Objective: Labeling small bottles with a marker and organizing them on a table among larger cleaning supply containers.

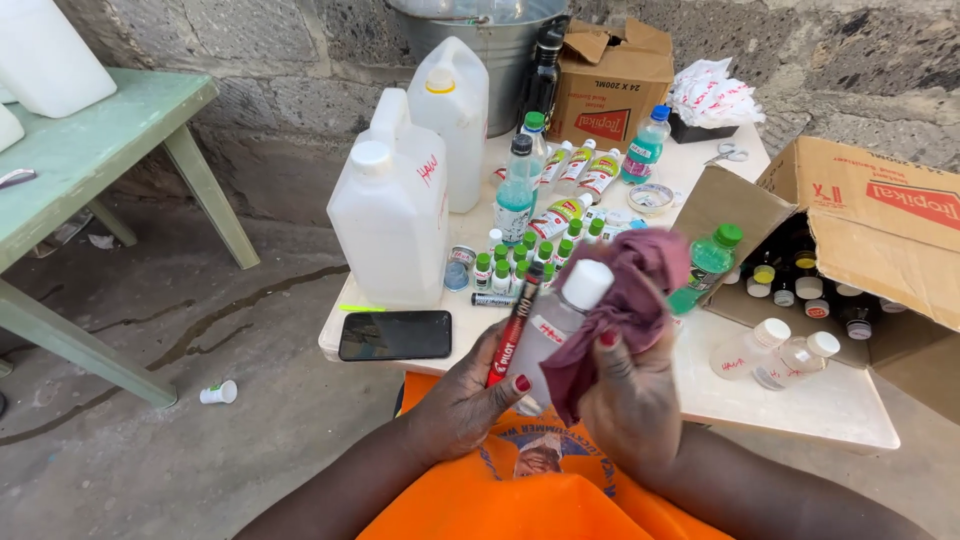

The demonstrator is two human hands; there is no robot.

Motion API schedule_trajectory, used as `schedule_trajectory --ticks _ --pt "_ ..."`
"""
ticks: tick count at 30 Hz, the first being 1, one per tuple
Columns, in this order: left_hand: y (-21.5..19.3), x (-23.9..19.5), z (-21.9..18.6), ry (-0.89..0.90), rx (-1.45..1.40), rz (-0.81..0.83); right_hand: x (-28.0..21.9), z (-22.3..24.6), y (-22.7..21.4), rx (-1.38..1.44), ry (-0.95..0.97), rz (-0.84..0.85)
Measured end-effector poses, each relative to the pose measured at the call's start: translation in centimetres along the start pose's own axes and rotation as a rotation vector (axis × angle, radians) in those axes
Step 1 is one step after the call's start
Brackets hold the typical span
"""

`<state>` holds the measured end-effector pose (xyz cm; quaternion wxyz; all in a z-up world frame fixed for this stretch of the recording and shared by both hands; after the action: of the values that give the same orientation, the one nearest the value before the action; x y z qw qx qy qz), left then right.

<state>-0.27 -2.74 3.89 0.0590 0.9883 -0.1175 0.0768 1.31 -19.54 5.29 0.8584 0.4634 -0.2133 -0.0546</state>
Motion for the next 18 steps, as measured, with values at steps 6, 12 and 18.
schedule_trajectory --ticks 6,12,18 --pt "-1.2 -0.1 0.7 0.143 0.151 -0.149 -1.4 -2.5 -2.5 -0.235 0.253 0.157" --pt "-1.4 0.0 0.7 0.081 0.073 -0.214 -0.8 -3.0 -3.7 -0.625 0.152 0.318" --pt "-1.3 0.6 -0.1 0.388 0.43 -0.283 0.7 -2.7 -4.6 -0.659 0.14 0.122"
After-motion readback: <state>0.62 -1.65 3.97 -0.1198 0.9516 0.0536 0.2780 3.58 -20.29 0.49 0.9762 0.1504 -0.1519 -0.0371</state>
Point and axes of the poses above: each hand's wrist, its own x-axis towards the middle knuckle, its own y-axis out of the palm, z = x × y, the point moved 3 cm from there along x, towards the middle knuckle, and after that the axes turned 14 degrees about -z, right-handed, at the moved point
